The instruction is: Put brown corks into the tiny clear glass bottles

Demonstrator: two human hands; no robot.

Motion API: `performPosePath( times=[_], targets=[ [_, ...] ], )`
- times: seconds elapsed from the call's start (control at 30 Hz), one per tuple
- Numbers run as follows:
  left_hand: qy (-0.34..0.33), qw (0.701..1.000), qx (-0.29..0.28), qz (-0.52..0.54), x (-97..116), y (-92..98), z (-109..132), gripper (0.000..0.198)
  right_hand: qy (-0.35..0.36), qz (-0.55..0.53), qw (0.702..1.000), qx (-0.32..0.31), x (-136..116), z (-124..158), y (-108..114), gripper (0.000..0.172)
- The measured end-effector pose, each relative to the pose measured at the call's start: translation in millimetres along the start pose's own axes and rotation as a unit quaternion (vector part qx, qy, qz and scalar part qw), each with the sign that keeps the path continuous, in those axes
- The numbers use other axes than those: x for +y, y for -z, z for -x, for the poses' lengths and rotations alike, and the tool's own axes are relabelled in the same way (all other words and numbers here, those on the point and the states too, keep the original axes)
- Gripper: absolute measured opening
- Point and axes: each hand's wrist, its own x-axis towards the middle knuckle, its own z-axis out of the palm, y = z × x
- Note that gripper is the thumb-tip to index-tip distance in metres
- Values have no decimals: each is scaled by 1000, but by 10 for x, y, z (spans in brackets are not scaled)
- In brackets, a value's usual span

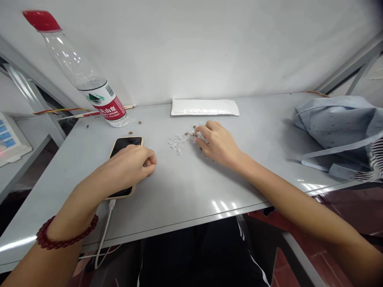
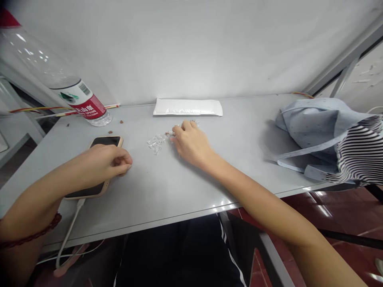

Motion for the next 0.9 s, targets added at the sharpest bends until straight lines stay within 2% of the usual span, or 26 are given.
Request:
performPosePath(
  times=[0.07, 0.17, 0.27, 0.4, 0.5, 0.6, 0.67, 0.77, 0.9],
  targets=[
    [-8, 1000, 12, -10, 47, -1, -2, 15, 63, 9, 998, 24, -43, 18, -21, 27],
    [-25, 999, 39, 1, 126, 7, 0, 12, 182, 11, 983, 11, -123, 42, -73, 30],
    [-49, 996, 65, 32, 199, 16, 6, 8, 228, 19, 973, -18, -167, 55, -149, 40],
    [-84, 989, 99, 66, 244, 15, 20, 9, 231, 3, 972, -38, -155, 55, -214, 38],
    [-98, 985, 128, 57, 250, 11, 27, 11, 233, -50, 970, -54, -131, 47, -187, 31],
    [-96, 986, 125, 57, 262, 7, 30, 12, 232, -82, 969, -28, -104, 31, -133, 32],
    [-100, 986, 113, 68, 279, 3, 29, 12, 229, -54, 972, -16, -88, 20, -110, 38],
    [-95, 986, 114, 83, 309, -2, 24, 12, 233, -2, 971, -50, -83, 16, -104, 44],
    [-80, 979, 161, 95, 332, -11, 19, 12, 212, 13, 975, -70, -120, 29, -114, 32]
  ],
)
